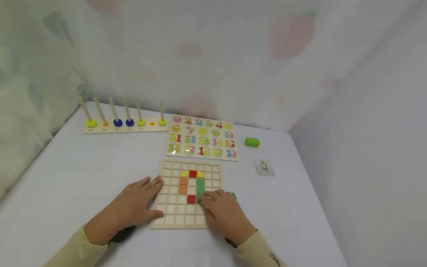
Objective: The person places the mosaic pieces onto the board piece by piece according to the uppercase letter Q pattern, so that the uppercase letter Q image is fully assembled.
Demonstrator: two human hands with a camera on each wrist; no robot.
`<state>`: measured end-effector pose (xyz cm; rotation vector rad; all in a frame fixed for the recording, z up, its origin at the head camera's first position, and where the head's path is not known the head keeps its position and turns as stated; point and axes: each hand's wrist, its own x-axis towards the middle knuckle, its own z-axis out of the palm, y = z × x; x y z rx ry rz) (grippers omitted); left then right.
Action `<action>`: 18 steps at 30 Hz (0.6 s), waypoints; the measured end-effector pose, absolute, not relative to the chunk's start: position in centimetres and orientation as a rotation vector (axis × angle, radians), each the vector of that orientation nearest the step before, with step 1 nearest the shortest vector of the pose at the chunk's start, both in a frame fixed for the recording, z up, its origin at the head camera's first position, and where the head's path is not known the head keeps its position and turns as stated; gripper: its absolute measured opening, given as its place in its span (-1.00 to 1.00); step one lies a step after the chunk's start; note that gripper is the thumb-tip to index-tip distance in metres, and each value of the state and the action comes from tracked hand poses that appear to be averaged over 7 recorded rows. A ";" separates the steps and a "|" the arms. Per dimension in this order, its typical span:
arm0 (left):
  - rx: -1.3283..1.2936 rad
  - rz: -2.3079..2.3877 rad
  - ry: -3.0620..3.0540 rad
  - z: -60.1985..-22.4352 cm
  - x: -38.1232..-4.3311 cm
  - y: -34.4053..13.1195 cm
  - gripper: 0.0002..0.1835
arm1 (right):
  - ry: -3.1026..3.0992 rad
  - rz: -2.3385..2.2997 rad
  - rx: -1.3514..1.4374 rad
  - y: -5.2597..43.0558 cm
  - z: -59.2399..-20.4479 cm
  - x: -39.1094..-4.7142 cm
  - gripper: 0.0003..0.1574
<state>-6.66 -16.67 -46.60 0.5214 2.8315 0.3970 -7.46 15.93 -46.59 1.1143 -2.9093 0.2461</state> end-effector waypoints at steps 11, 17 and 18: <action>0.562 0.406 2.850 -45.8 -6.3 -16.1 0.10 | -3.079 0.337 0.596 22.6 -46.8 -8.9 -0.62; 0.638 0.418 2.879 -46.2 -6.6 -16.0 -0.11 | -3.088 0.339 0.600 22.8 -48.1 -9.1 -0.70; 0.663 0.428 2.879 -46.3 -6.7 -15.9 -0.17 | -3.081 0.330 0.600 22.8 -48.3 -9.2 -0.71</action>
